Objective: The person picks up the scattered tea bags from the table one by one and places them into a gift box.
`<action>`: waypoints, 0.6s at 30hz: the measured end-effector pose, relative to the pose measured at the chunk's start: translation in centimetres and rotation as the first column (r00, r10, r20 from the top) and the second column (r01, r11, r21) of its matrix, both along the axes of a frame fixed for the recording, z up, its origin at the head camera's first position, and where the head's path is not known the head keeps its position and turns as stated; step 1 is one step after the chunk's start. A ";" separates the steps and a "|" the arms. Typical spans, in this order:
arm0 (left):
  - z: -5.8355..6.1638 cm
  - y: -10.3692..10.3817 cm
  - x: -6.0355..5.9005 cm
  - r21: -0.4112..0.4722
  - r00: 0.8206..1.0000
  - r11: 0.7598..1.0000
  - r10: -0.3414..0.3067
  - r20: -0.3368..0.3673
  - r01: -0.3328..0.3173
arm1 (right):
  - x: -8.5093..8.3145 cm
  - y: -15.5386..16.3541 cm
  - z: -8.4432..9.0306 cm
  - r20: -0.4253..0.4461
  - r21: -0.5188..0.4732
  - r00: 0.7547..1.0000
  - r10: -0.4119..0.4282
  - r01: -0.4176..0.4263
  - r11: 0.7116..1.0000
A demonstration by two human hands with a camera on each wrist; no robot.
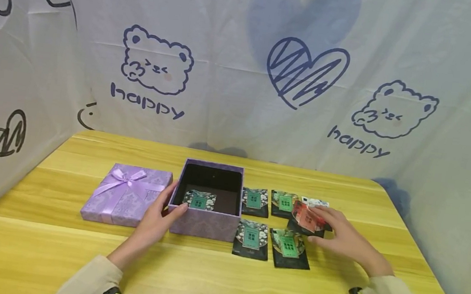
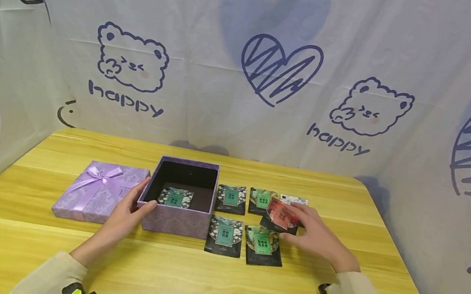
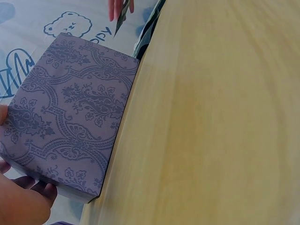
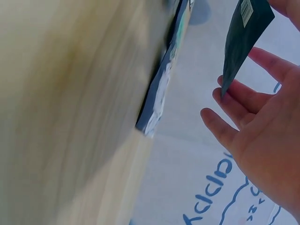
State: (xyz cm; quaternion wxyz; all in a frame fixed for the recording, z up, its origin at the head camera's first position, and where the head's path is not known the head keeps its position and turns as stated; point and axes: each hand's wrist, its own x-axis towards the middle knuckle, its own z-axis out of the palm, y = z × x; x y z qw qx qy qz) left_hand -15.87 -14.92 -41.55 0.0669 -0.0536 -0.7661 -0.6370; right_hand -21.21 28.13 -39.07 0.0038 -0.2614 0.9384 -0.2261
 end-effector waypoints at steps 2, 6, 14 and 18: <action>0.0 0.0 0.0 -0.001 1.000 1.000 0.003 -0.002 -0.003 | -0.3 -0.5 0.0 0.007 -0.002 1.000 0.003 -0.003 1.000; -0.1 0.0 0.0 -0.003 1.000 1.000 0.005 -0.003 -0.005 | -0.7 -1.4 0.0 0.018 -0.011 1.000 0.010 -0.009 1.000; 0.0 0.1 0.0 -0.001 1.000 1.000 0.005 0.000 -0.005 | -1.4 -3.2 0.5 0.016 -0.022 0.999 0.029 -0.029 0.999; 0.1 0.0 0.0 -0.003 1.000 1.000 0.007 0.003 -0.007 | -1.8 -4.0 0.8 0.030 -0.023 0.999 0.032 -0.031 0.999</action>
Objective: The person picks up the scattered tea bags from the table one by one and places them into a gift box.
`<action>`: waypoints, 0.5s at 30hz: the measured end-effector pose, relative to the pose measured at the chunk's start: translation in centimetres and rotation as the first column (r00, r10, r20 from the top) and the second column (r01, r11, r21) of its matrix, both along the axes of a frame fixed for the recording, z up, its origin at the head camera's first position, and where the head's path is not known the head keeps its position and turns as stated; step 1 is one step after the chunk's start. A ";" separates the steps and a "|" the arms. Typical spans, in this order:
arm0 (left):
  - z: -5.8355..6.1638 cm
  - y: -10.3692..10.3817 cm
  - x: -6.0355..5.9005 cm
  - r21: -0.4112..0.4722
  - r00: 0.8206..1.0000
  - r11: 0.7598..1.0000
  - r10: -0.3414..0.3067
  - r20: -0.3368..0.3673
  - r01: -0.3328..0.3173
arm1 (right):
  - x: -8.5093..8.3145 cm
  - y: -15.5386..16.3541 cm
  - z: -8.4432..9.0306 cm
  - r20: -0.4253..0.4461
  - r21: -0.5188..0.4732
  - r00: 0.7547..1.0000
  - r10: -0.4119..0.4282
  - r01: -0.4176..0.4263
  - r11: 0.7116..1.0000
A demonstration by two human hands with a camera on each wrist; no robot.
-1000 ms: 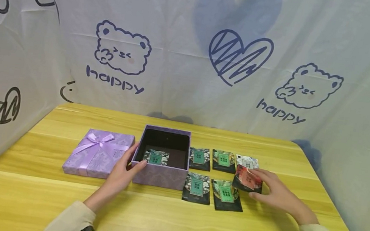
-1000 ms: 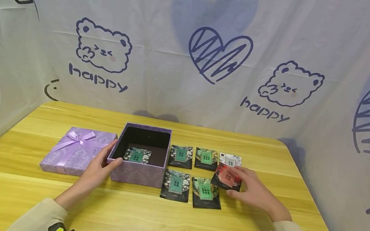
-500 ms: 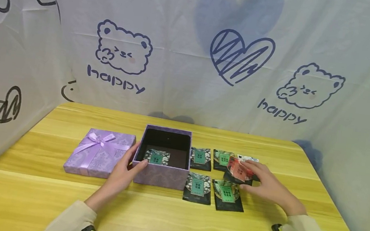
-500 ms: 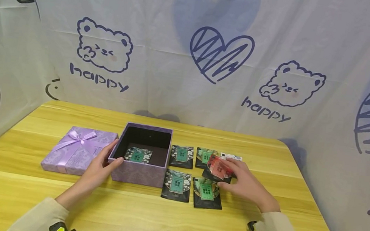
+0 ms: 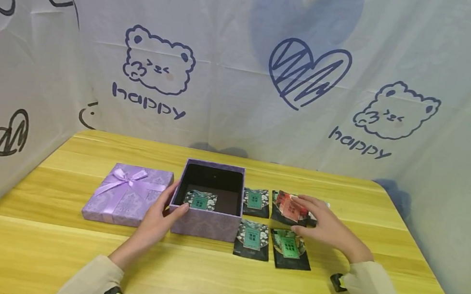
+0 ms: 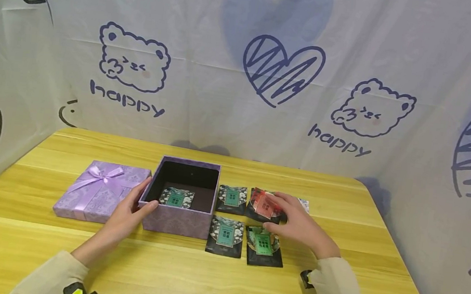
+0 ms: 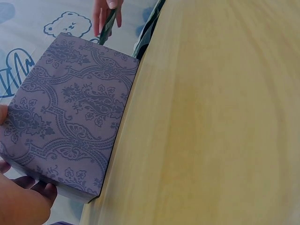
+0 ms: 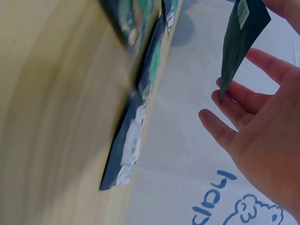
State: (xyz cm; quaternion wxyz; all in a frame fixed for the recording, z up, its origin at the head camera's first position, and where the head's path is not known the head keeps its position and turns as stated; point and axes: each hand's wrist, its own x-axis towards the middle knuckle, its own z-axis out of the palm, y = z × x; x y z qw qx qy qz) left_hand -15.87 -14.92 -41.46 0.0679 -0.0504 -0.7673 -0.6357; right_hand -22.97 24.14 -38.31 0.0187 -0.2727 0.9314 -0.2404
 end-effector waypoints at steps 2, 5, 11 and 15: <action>0.0 0.0 0.0 0.001 1.000 1.000 0.001 0.001 -0.001 | -0.2 -0.4 0.2 0.002 0.002 1.000 0.004 -0.004 1.000; 0.0 0.0 0.0 0.002 1.000 1.000 -0.003 -0.001 0.003 | -0.5 -1.0 0.5 0.011 0.008 1.000 0.010 -0.010 1.000; 0.0 0.0 0.0 0.004 1.000 1.000 -0.009 0.003 0.009 | -1.4 -2.0 1.3 0.035 0.005 0.999 0.027 -0.027 1.000; 0.0 0.0 0.0 0.010 1.000 1.000 -0.009 0.006 0.009 | -2.1 -2.8 1.9 0.040 -0.018 0.998 0.049 -0.048 0.999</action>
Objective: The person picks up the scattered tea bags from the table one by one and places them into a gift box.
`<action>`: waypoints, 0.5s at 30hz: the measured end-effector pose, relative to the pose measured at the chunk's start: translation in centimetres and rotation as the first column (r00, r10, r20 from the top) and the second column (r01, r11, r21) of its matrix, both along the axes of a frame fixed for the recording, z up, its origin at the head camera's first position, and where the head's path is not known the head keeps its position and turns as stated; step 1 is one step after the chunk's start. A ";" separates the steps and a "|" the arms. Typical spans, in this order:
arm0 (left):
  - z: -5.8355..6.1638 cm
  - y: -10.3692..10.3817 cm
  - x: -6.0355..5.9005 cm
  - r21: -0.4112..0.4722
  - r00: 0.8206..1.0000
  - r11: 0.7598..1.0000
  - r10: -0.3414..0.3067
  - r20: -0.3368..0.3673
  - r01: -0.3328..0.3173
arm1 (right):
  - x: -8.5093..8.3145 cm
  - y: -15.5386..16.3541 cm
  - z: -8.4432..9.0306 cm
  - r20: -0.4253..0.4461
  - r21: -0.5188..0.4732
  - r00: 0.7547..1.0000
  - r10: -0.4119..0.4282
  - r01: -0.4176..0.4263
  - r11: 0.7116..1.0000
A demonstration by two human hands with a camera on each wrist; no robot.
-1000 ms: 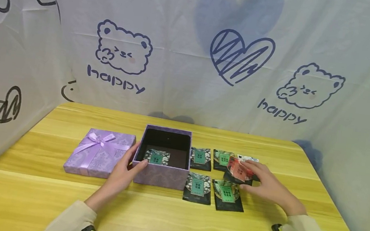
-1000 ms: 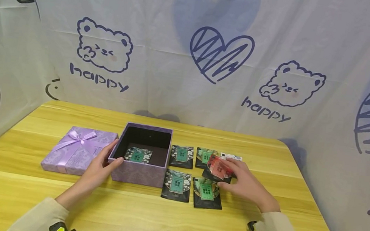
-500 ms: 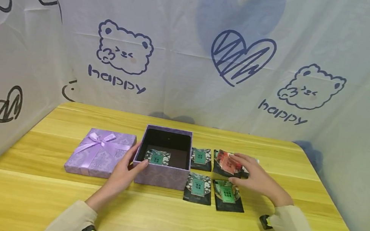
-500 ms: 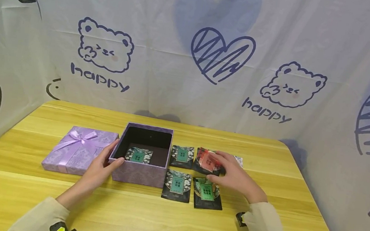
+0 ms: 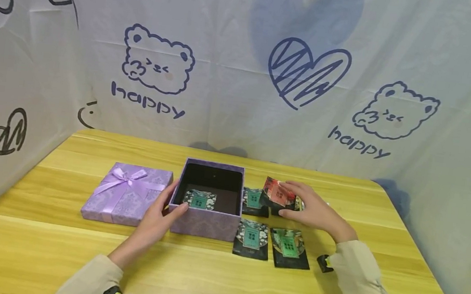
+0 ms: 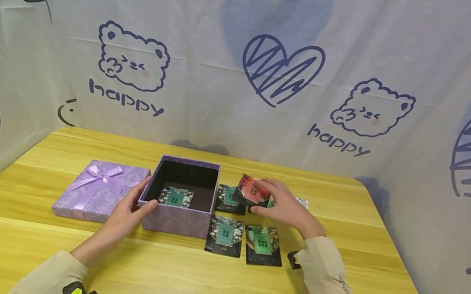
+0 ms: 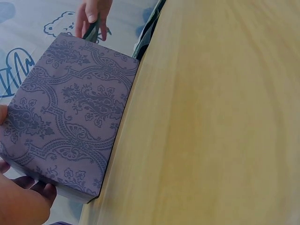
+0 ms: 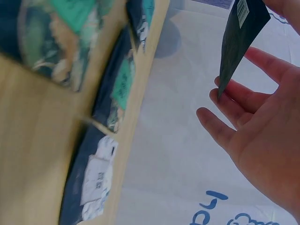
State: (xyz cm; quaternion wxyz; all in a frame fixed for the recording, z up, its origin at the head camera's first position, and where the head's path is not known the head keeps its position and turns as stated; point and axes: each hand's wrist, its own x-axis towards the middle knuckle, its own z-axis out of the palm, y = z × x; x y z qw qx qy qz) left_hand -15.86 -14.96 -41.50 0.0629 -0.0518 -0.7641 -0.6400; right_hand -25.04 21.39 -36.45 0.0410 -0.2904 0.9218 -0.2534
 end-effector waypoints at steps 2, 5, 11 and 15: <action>0.0 -0.1 0.0 -0.001 1.000 1.000 0.002 0.001 -0.002 | -0.4 -0.4 0.2 0.005 -0.012 1.000 0.008 -0.008 1.000; 0.0 -0.1 0.1 -0.007 1.000 1.000 0.006 0.006 -0.006 | -0.9 -1.0 0.6 0.021 -0.024 1.000 0.016 -0.015 1.000; 0.0 0.0 0.1 -0.005 1.000 1.000 0.003 0.001 -0.003 | -1.5 -2.2 1.7 0.042 -0.018 0.999 0.028 -0.027 0.999; 0.0 0.1 0.0 0.002 1.000 1.000 0.002 -0.001 -0.002 | -1.6 -2.9 2.5 0.039 -0.012 0.998 0.046 -0.045 0.999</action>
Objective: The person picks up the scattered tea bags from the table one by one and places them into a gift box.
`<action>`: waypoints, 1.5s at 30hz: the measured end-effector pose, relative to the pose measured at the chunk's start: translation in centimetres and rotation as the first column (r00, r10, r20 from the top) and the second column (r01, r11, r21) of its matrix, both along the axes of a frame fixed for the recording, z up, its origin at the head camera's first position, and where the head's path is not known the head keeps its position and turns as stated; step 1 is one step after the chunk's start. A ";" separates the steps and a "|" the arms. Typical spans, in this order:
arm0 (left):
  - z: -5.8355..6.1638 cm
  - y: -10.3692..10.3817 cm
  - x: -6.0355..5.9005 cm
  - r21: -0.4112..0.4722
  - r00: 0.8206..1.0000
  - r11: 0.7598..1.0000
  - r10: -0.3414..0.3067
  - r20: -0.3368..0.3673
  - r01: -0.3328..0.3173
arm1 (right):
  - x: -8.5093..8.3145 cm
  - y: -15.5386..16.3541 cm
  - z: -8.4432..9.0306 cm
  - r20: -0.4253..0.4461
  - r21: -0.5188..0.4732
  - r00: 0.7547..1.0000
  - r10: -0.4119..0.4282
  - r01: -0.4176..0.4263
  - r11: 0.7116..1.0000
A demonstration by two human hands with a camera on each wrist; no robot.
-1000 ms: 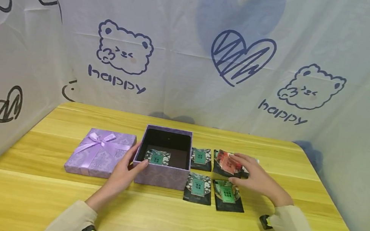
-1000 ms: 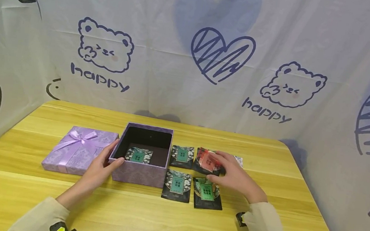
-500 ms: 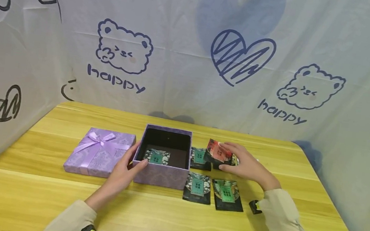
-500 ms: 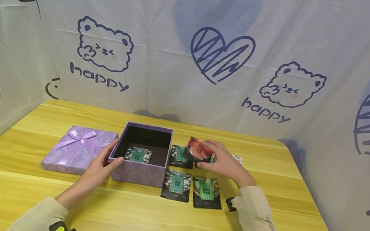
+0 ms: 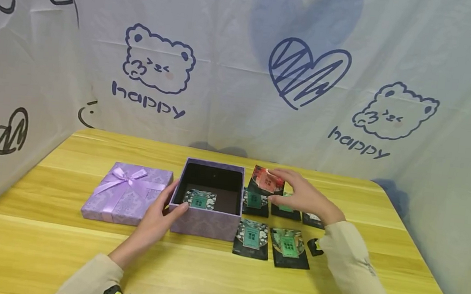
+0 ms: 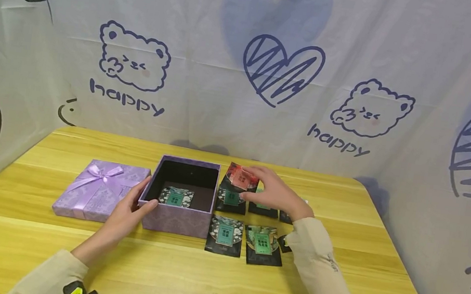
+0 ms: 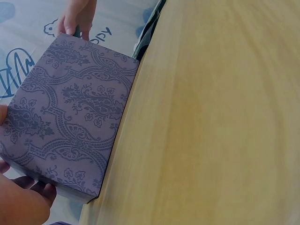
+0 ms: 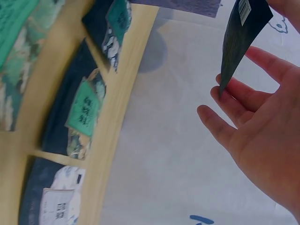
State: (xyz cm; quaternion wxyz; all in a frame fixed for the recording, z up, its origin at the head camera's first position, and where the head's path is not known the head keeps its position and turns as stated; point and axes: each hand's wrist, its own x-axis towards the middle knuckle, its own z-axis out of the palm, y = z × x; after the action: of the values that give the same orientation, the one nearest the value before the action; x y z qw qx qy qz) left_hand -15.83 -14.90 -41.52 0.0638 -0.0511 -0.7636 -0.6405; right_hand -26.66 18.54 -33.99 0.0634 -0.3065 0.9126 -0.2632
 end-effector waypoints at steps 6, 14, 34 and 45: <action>-0.1 -0.1 0.0 0.009 1.000 1.000 -0.003 0.005 0.003 | -0.2 -0.9 0.5 -0.015 -0.014 0.999 0.032 -0.032 0.999; 0.0 -0.2 0.1 0.006 1.000 1.000 -0.004 0.010 0.004 | -0.1 -2.7 0.8 0.004 -0.002 0.996 0.086 -0.086 0.996; 0.0 -0.2 0.0 0.002 1.000 1.000 -0.004 0.008 0.004 | 0.5 -7.8 3.2 0.043 0.208 0.973 0.229 -0.233 0.950; 0.2 0.0 0.0 0.010 1.000 1.000 -0.015 0.014 0.015 | 0.0 -9.8 3.0 0.102 0.204 0.961 0.255 -0.272 0.941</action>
State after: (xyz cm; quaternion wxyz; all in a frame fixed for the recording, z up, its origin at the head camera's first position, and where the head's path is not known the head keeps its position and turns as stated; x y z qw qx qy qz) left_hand -15.83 -14.89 -41.36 0.0536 -0.0520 -0.7604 -0.6452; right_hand -26.67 8.77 -30.96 0.1647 -0.4073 0.8835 -0.1627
